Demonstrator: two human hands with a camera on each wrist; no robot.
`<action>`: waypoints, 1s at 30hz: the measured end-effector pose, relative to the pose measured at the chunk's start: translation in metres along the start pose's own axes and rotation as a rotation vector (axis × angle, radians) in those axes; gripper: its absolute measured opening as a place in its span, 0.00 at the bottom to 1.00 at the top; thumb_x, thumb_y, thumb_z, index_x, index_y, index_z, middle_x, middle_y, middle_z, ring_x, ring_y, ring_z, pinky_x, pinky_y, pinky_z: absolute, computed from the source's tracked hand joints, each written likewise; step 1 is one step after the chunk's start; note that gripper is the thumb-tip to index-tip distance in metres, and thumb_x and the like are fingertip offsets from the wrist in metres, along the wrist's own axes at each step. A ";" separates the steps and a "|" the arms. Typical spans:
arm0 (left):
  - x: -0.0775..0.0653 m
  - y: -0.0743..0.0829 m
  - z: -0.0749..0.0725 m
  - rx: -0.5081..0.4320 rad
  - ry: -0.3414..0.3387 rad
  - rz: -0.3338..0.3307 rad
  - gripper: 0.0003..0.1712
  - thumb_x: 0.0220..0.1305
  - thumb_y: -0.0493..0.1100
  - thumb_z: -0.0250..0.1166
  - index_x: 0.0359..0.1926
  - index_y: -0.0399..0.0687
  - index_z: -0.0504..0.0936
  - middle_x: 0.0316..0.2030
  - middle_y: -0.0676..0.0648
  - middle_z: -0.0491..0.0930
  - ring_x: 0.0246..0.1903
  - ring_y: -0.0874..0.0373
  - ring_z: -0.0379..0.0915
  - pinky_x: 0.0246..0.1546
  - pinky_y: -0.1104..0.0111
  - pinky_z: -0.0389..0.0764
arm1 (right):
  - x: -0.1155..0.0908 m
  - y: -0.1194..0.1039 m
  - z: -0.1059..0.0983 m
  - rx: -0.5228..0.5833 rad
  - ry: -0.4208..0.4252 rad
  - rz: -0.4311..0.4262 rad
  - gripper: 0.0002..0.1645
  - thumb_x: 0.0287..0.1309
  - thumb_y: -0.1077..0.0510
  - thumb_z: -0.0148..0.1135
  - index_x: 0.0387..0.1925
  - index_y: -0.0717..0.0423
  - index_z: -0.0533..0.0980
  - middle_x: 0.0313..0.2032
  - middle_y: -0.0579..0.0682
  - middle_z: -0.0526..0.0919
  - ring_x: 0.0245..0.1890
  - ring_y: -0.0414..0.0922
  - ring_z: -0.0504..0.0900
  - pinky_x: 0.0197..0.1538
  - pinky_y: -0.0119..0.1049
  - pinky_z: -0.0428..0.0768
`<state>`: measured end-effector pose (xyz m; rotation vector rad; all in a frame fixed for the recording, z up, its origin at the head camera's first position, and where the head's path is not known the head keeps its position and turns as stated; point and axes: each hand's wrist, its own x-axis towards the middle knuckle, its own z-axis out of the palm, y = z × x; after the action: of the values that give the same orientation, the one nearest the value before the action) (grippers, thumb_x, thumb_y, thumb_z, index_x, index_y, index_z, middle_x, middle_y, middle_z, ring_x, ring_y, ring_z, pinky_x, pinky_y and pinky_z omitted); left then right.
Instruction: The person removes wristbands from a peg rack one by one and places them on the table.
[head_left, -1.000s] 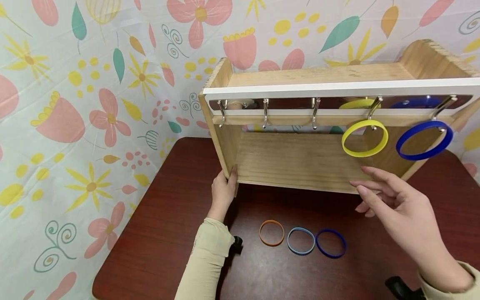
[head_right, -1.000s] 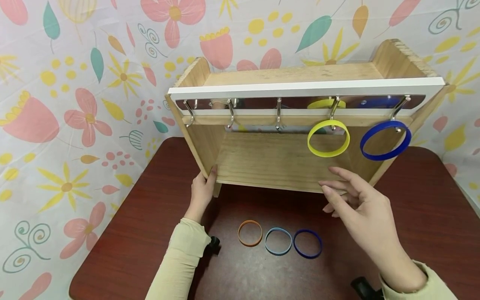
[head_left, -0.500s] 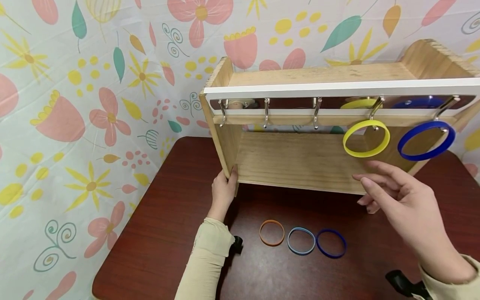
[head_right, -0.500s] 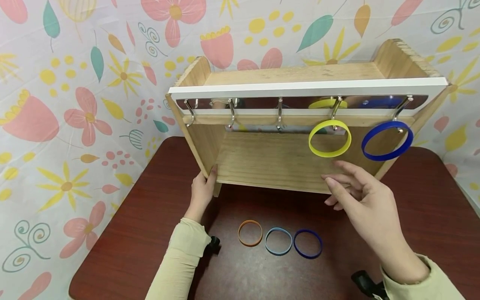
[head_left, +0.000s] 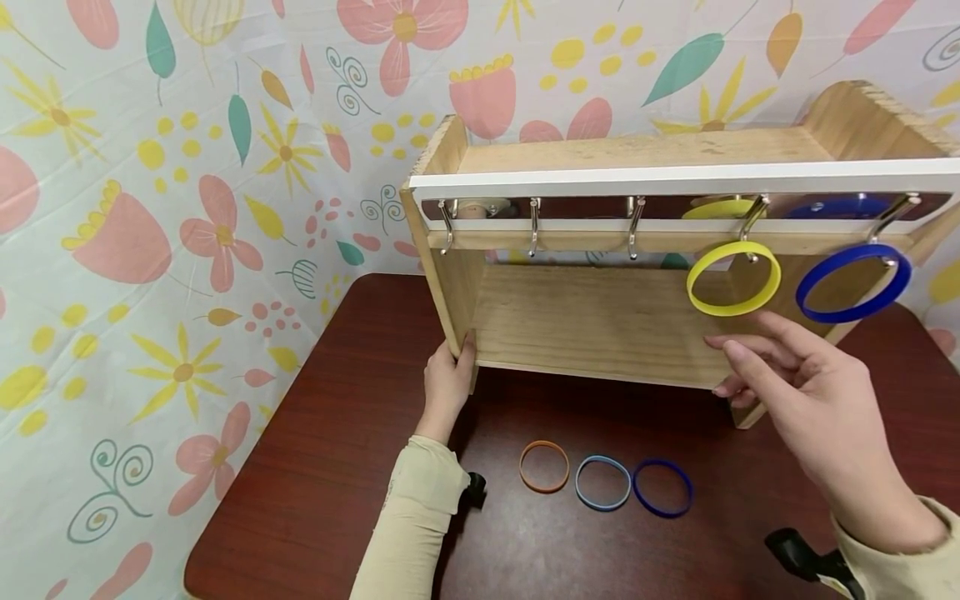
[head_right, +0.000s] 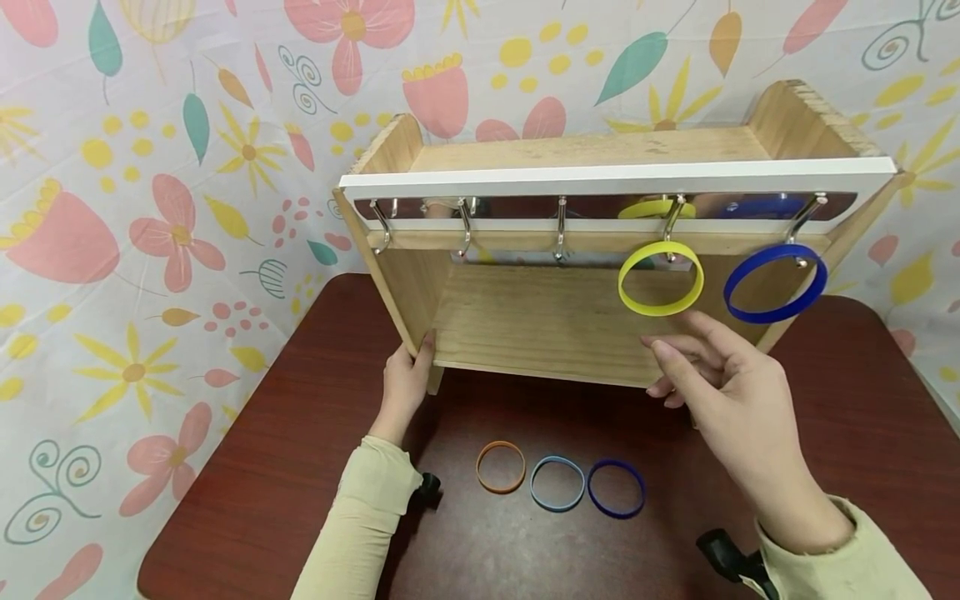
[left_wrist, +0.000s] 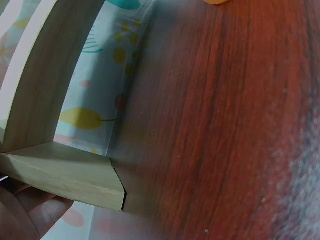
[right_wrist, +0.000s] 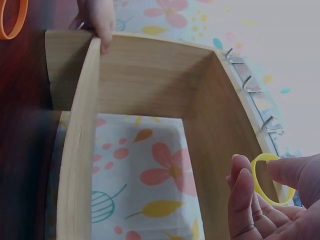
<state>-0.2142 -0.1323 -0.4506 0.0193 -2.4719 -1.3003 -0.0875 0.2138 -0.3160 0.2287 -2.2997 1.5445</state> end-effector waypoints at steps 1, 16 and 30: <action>0.000 0.000 0.000 0.000 0.000 -0.001 0.23 0.73 0.58 0.52 0.24 0.51 0.69 0.17 0.51 0.68 0.16 0.56 0.65 0.19 0.64 0.69 | 0.000 0.000 0.000 0.019 0.004 -0.002 0.24 0.65 0.66 0.59 0.62 0.59 0.71 0.40 0.38 0.87 0.23 0.38 0.83 0.22 0.30 0.78; 0.000 0.001 0.001 0.011 0.006 -0.011 0.21 0.72 0.58 0.53 0.33 0.48 0.80 0.24 0.47 0.79 0.21 0.55 0.74 0.24 0.61 0.75 | 0.001 -0.008 0.003 0.364 0.056 -0.039 0.20 0.64 0.71 0.57 0.58 0.68 0.72 0.41 0.50 0.87 0.24 0.42 0.85 0.25 0.29 0.78; 0.000 0.000 0.002 0.007 0.002 -0.005 0.20 0.73 0.58 0.53 0.35 0.49 0.80 0.25 0.48 0.80 0.21 0.56 0.74 0.23 0.62 0.76 | 0.003 -0.011 0.005 0.496 0.099 -0.081 0.18 0.63 0.74 0.55 0.54 0.75 0.71 0.40 0.55 0.87 0.23 0.44 0.85 0.28 0.31 0.81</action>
<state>-0.2150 -0.1308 -0.4511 0.0280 -2.4762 -1.2933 -0.0874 0.2054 -0.3070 0.3551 -1.7770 2.0098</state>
